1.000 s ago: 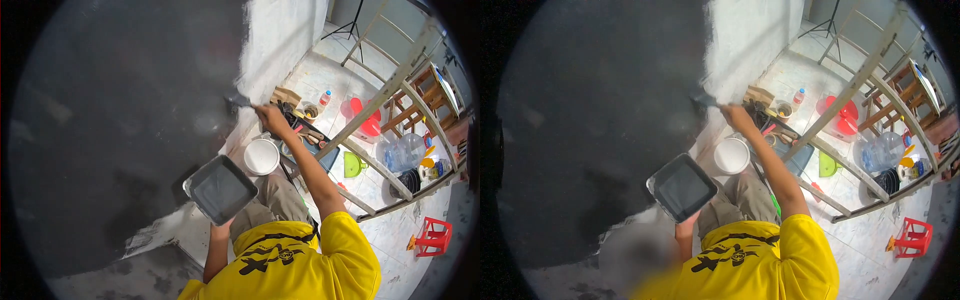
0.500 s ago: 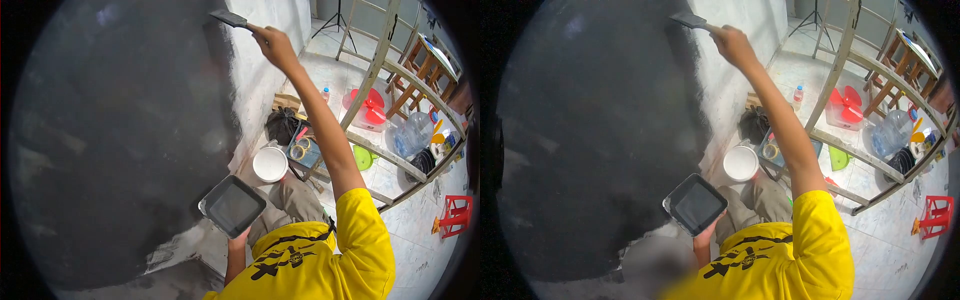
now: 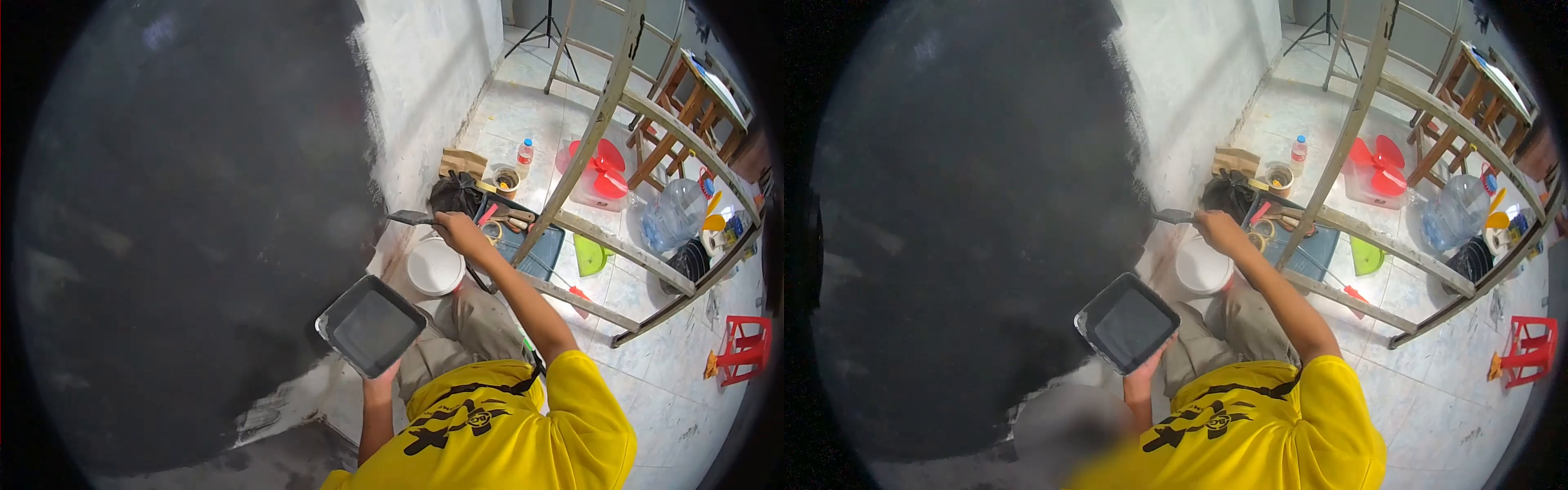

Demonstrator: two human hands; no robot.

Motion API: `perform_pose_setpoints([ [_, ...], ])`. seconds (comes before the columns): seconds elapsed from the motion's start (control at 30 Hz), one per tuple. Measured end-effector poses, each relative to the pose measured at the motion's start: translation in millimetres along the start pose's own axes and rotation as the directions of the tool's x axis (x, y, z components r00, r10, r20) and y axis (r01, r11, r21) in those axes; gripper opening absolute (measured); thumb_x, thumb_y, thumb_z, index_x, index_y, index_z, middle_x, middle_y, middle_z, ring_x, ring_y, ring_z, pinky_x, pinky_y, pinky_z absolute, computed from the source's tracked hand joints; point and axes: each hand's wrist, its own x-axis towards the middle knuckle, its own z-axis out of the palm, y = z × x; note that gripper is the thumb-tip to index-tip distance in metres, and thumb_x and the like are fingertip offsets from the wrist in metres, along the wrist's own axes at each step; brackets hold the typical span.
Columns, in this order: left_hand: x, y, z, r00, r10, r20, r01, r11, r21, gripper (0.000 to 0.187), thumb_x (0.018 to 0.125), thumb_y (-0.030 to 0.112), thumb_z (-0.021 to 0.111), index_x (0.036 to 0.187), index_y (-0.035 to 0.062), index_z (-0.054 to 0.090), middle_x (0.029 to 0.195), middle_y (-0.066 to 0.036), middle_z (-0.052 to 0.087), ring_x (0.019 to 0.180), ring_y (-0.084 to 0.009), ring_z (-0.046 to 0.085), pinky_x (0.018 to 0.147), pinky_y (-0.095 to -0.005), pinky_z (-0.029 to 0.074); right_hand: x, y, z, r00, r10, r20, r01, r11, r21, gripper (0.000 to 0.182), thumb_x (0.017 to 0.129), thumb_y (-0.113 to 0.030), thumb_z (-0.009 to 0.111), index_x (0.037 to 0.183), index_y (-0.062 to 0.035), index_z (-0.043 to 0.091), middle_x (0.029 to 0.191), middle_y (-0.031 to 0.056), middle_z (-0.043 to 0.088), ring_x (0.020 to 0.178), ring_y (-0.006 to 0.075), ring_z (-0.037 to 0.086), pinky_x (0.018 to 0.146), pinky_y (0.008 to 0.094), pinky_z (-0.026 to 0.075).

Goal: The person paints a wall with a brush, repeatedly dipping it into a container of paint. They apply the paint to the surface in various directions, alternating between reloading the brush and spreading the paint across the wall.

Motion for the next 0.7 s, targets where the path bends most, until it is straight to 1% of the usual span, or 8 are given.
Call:
perform_pose_setpoints([
  [0.17, -1, 3, 16, 0.999, 0.024, -0.032, -0.024, 1.0, -0.012, 0.063, 0.099, 0.049, 0.043, 0.146, 0.0072, 0.038, 0.151, -0.018, 0.039, 0.136, -0.046, 0.037, 0.108, -0.071, 0.028, -32, -95, -72, 0.979, 0.186, -0.083, -0.169, 0.97, 0.173, 0.024, 0.084, -0.013, 0.073, 0.091, 0.0009, 0.055, 0.074, 0.0213, 0.054, 0.058, 0.034, 0.051, 0.057, 0.0396, 0.041],
  [0.2, -6, 10, 31, 0.997, -0.03, 0.076, 0.03, 1.0, -0.003, 0.062, 0.099, 0.048, 0.043, 0.147, 0.0095, 0.038, 0.152, -0.014, 0.04, 0.136, -0.0418, 0.039, 0.111, -0.0669, 0.029, -35, -112, -84, 0.975, 0.207, -0.078, -0.191, 0.966, 0.175, 0.025, 0.084, -0.013, 0.073, 0.092, 0.0009, 0.055, 0.073, 0.0201, 0.054, 0.058, 0.0311, 0.05, 0.056, 0.0385, 0.041],
  [0.27, -1, 11, 29, 0.996, 0.077, -0.052, -0.08, 0.994, -0.073, 0.06, 0.1, 0.047, 0.043, 0.148, 0.0116, 0.037, 0.152, -0.01, 0.041, 0.137, -0.0356, 0.04, 0.114, -0.0585, 0.031, -43, -139, -104, 0.986, 0.13, -0.105, -0.109, 0.976, 0.186, 0.029, 0.083, -0.014, 0.075, 0.099, 0.0007, 0.055, 0.073, 0.0179, 0.055, 0.059, 0.025, 0.052, 0.056, 0.0367, 0.041],
  [0.3, 9, 7, -7, 0.951, 0.233, 0.205, -0.309, 0.663, 0.681, 0.057, 0.101, 0.046, 0.041, 0.149, 0.014, 0.037, 0.153, -0.006, 0.04, 0.139, -0.0308, 0.039, 0.117, -0.0508, 0.03, -47, -149, -110, 0.99, 0.045, -0.132, -0.017, 0.979, 0.205, 0.032, 0.083, -0.015, 0.076, 0.103, 0.0004, 0.056, 0.073, 0.0169, 0.056, 0.061, 0.0218, 0.055, 0.057, 0.0359, 0.042],
  [0.33, 1, 16, 48, 0.999, 0.033, 0.003, -0.033, 0.996, -0.08, 0.056, 0.102, 0.044, 0.04, 0.15, 0.0146, 0.035, 0.154, -0.006, 0.039, 0.139, -0.0301, 0.038, 0.118, -0.0485, 0.029, -49, -164, -120, 0.997, 0.01, -0.072, 0.006, 0.975, 0.223, 0.031, 0.082, -0.014, 0.076, 0.103, 0.0003, 0.058, 0.074, 0.0159, 0.057, 0.063, 0.0228, 0.056, 0.058, 0.0353, 0.043],
  [0.37, 8, 18, 33, 0.996, 0.016, 0.09, -0.004, 0.992, -0.126, 0.055, 0.102, 0.043, 0.041, 0.15, 0.0151, 0.035, 0.153, -0.007, 0.039, 0.139, -0.0289, 0.039, 0.117, -0.0482, 0.03, -46, -178, -128, 0.999, -0.034, -0.024, 0.038, 0.969, 0.243, 0.029, 0.081, -0.012, 0.076, 0.102, 0.0002, 0.06, 0.075, 0.0149, 0.059, 0.065, 0.0238, 0.057, 0.059, 0.0347, 0.044],
  [0.47, 7, 24, 102, 0.987, 0.144, -0.077, -0.146, 0.989, -0.023, 0.066, 0.099, 0.058, 0.033, 0.146, 0.0129, 0.041, 0.145, -0.009, 0.047, 0.129, -0.0298, 0.049, 0.11, -0.0451, 0.041, -46, -199, -146, 0.949, -0.057, 0.309, 0.026, 0.994, 0.102, 0.019, 0.078, -0.005, 0.076, 0.096, -0.0015, 0.07, 0.086, 0.0114, 0.068, 0.073, 0.0235, 0.066, 0.067, 0.0318, 0.049],
  [0.7, 9, 17, 109, 0.99, 0.143, -0.017, -0.143, 0.99, -0.013, 0.068, 0.097, 0.06, 0.033, 0.145, 0.0131, 0.043, 0.144, -0.009, 0.049, 0.128, -0.0298, 0.05, 0.108, -0.0455, 0.042, -54, -204, -129, 0.903, -0.167, 0.395, 0.184, 0.983, -0.006, 0.018, 0.078, -0.007, 0.077, 0.095, -0.0041, 0.072, 0.078, 0.0107, 0.063, 0.072, 0.0307, 0.064, 0.063, 0.0379, 0.047],
])
